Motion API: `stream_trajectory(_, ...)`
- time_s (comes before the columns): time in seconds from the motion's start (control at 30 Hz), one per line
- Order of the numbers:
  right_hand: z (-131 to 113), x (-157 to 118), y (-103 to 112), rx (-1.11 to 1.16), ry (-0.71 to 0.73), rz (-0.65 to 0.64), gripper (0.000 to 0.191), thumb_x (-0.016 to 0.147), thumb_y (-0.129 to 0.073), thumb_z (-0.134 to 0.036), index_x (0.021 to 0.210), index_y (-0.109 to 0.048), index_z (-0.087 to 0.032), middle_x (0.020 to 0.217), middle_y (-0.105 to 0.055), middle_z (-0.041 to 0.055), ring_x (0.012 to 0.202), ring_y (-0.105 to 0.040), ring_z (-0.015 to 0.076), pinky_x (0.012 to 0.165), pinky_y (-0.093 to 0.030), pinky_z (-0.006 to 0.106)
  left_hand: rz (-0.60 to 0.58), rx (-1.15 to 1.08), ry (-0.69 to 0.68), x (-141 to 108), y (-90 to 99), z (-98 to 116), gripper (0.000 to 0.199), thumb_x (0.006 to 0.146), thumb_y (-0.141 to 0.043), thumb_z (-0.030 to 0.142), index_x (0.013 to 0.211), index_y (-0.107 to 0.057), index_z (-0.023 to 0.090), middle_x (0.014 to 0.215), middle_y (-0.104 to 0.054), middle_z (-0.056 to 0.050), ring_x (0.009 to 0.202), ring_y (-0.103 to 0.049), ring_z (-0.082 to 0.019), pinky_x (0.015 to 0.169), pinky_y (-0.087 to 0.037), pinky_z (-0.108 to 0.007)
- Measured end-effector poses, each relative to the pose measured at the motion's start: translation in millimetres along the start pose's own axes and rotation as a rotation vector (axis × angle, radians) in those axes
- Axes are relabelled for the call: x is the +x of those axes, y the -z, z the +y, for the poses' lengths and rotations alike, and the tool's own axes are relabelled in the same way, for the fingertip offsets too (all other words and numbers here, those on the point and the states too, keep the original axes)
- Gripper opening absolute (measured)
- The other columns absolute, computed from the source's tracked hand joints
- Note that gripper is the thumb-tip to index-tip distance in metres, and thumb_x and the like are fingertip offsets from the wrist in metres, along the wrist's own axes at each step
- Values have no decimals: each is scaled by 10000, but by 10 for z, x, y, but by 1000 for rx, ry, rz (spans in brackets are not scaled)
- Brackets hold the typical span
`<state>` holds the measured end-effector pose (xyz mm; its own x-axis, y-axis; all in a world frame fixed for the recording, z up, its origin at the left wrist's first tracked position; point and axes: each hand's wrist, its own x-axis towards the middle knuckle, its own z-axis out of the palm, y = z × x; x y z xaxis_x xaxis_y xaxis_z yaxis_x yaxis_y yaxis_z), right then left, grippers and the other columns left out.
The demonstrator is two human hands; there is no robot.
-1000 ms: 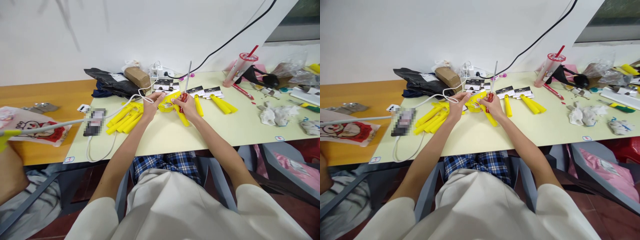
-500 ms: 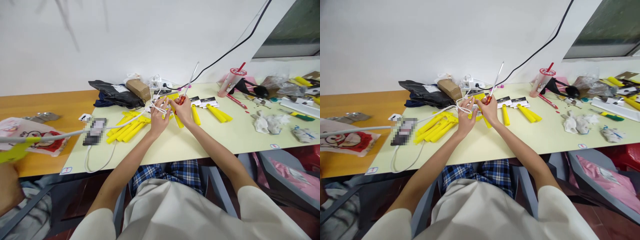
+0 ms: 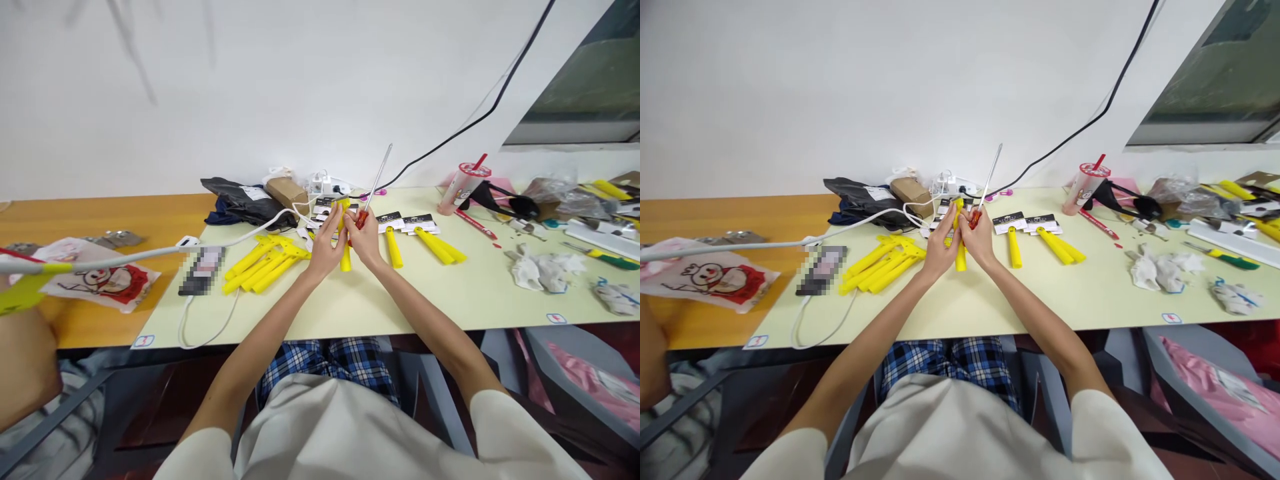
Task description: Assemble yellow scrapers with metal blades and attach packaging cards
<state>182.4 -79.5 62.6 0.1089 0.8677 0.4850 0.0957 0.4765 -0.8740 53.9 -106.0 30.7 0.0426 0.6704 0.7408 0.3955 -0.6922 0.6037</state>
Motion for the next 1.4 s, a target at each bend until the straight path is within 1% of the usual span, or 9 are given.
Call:
stream_trajectory(0.2, 35, -124, -6, -70, -10, -125, 260, 1015, -616, -414, 933, -392, -309, 832, -514, -22, 747, -552, 234, 749, -506, 395, 67, -176, 140, -14, -74, -18, 591, 1116, -590, 502, 1685, -556, 345, 1829, -411, -110, 1711, -388, -310, 1348, -444, -504)
stream_trajectory(0.37, 41, -204, -16, -142, -43, -197, 288, 1043, -593, -492, 975, -375, -317, 849, -559, -4, 781, -598, 276, 786, -510, 426, 30, -251, 218, -58, -91, -100, 620, 1081, -646, 515, 1666, -554, 332, 1786, -474, -109, 1729, -350, -291, 1403, -344, -510)
stream_trajectory(0.5, 92, -210, -21, -180, -34, -242, 267, 1070, -556, -531, 1034, -403, -316, 907, -594, 18, 827, -615, 288, 842, -528, 439, 16, -322, 290, -62, -83, -110, 610, 1068, -669, 553, 1613, -556, 303, 1735, -532, -136, 1683, -436, -293, 1401, -341, -503)
stream_trajectory(0.67, 232, -200, -41, -249, 48, -289, 268, 1068, -518, -495, 1207, -470, -272, 1329, -656, 181, 1194, -635, 352, 1086, -527, 541, 102, -527, 395, -51, -102, -139, 530, 972, -800, 504, 1398, -595, 264, 1637, -613, -167, 1589, -555, -275, 1303, -469, -438)
stream_trajectory(0.83, 338, -232, -101, -274, 121, -358, 385, 1080, -500, -513, 1319, -487, -212, 1574, -530, 277, 1536, -461, 388, 1305, -383, 613, 218, -732, 713, -49, -83, -207, 496, 846, -875, 294, 1257, -599, 270, 1301, -793, -75, 1249, -772, -235, 1060, -616, -361)
stream_trajectory(0.97, 299, -228, -67, -256, 141, -336, 371, 1090, -503, -529, 1325, -516, -242, 1532, -587, 239, 1491, -528, 388, 1269, -433, 628, 254, -833, 879, -8, -37, -242, 470, 823, -855, 257, 1234, -627, 242, 1044, -813, -19, 998, -800, -198, 936, -616, -310)
stream_trajectory(1.17, 229, -50, 216, -189, 176, -118, 301, 1106, -535, -515, 1293, -571, -281, 1499, -669, 169, 1223, -669, 337, 1151, -522, 538, 94, -1121, 861, 37, 164, -278, 404, 812, -834, 171, 1140, -607, 237, 1202, -787, -66, 975, -765, -121, 808, -581, -206)
stream_trajectory(1.27, 285, 53, 325, -195, 91, -24, 289, 1081, -578, -555, 1160, -563, -277, 1295, -755, 144, 1040, -684, 308, 1083, -543, 521, 68, -1259, 856, 39, 265, -250, 361, 837, -814, 133, 1087, -579, 245, 1188, -770, -63, 918, -732, -83, 735, -546, -156)
stream_trajectory(1.4, 385, 95, 324, -62, -91, -63, 466, 986, -711, -686, 1020, -447, -303, 1104, -747, 67, 989, -740, 253, 858, -606, 401, 60, -1207, 867, 47, 279, -171, 378, 838, -833, 150, 1100, -580, 251, 1190, -757, -65, 859, -710, -78, 685, -529, -156)
